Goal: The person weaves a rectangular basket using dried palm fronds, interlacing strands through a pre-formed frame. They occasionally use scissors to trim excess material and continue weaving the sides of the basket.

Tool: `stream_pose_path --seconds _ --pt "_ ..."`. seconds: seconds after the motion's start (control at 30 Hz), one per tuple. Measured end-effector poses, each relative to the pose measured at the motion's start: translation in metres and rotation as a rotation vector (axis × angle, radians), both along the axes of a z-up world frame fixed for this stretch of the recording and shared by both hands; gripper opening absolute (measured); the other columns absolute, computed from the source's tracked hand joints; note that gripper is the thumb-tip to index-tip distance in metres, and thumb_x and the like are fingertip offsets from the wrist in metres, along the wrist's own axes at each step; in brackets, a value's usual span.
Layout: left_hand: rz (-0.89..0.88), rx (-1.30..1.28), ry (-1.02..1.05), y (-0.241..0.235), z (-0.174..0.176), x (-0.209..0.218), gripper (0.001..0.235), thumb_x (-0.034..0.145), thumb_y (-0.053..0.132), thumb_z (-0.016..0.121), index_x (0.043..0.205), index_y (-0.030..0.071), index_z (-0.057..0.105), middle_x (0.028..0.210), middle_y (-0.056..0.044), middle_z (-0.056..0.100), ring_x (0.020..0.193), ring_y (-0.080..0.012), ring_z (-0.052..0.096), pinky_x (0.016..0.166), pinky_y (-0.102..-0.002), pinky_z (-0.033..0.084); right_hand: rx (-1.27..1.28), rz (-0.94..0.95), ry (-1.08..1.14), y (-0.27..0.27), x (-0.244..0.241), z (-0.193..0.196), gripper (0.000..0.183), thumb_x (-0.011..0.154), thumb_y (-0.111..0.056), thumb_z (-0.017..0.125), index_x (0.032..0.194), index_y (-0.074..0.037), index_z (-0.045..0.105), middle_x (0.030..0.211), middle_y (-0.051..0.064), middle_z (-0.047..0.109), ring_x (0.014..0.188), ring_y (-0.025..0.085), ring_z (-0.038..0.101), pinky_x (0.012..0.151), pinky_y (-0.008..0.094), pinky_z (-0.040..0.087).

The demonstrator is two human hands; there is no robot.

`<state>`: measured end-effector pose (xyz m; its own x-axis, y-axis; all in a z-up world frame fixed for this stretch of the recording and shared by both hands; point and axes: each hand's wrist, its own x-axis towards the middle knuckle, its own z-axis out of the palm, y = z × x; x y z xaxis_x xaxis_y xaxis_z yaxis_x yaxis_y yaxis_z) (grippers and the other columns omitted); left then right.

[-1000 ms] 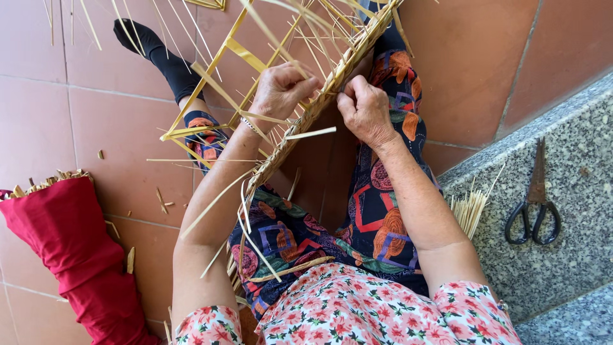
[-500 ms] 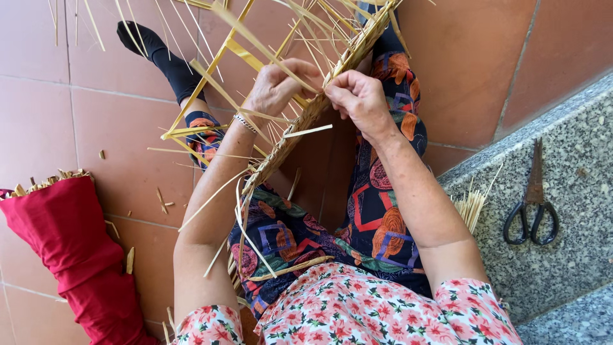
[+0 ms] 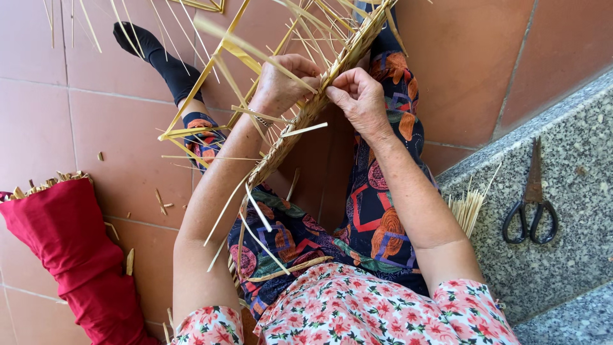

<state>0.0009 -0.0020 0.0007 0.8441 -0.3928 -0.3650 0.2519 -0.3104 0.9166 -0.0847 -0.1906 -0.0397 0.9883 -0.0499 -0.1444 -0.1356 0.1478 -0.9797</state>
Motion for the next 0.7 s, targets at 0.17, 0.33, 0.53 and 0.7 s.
stream_pose_path --seconds 0.17,0.33,0.53,0.7 --pt "0.124 -0.024 -0.002 -0.004 -0.001 -0.001 0.027 0.073 0.004 0.086 0.094 -0.003 0.070 0.079 -0.007 0.076 0.065 -0.0110 0.072 0.057 -0.025 0.062 -0.020 -0.138 0.129 0.013 -0.002 -0.006 0.017 0.094 -0.011 0.078 0.097 -0.006 0.061 0.079 -0.002 0.069 0.062 0.000 0.055 0.052 0.017 0.044" --pt "0.044 0.164 -0.131 -0.004 0.002 -0.001 0.018 0.076 0.010 0.083 0.091 0.000 0.079 0.078 -0.008 0.078 0.066 -0.0103 0.073 0.059 -0.025 0.061 -0.152 -0.176 -0.037 0.022 0.001 -0.011 0.016 0.096 -0.007 0.076 0.095 -0.004 0.059 0.082 -0.002 0.068 0.071 -0.001 0.061 0.064 0.016 0.052" --pt "-0.156 0.287 -0.216 0.000 0.004 0.007 0.015 0.077 0.011 0.074 0.089 0.004 0.081 0.072 -0.008 0.077 0.063 -0.0117 0.072 0.058 -0.027 0.060 -0.196 -0.186 -0.054 0.022 0.002 -0.004 0.017 0.095 -0.004 0.075 0.096 -0.004 0.057 0.080 -0.003 0.067 0.070 -0.002 0.060 0.062 0.016 0.051" --pt "-0.287 0.305 -0.164 -0.007 -0.004 0.024 0.011 0.077 0.012 0.076 0.079 0.001 0.078 0.068 -0.008 0.075 0.058 -0.0102 0.070 0.052 -0.028 0.059 -0.193 -0.183 -0.090 0.025 -0.003 -0.002 0.013 0.098 -0.002 0.074 0.099 -0.003 0.061 0.080 -0.005 0.067 0.069 -0.003 0.058 0.062 0.015 0.048"
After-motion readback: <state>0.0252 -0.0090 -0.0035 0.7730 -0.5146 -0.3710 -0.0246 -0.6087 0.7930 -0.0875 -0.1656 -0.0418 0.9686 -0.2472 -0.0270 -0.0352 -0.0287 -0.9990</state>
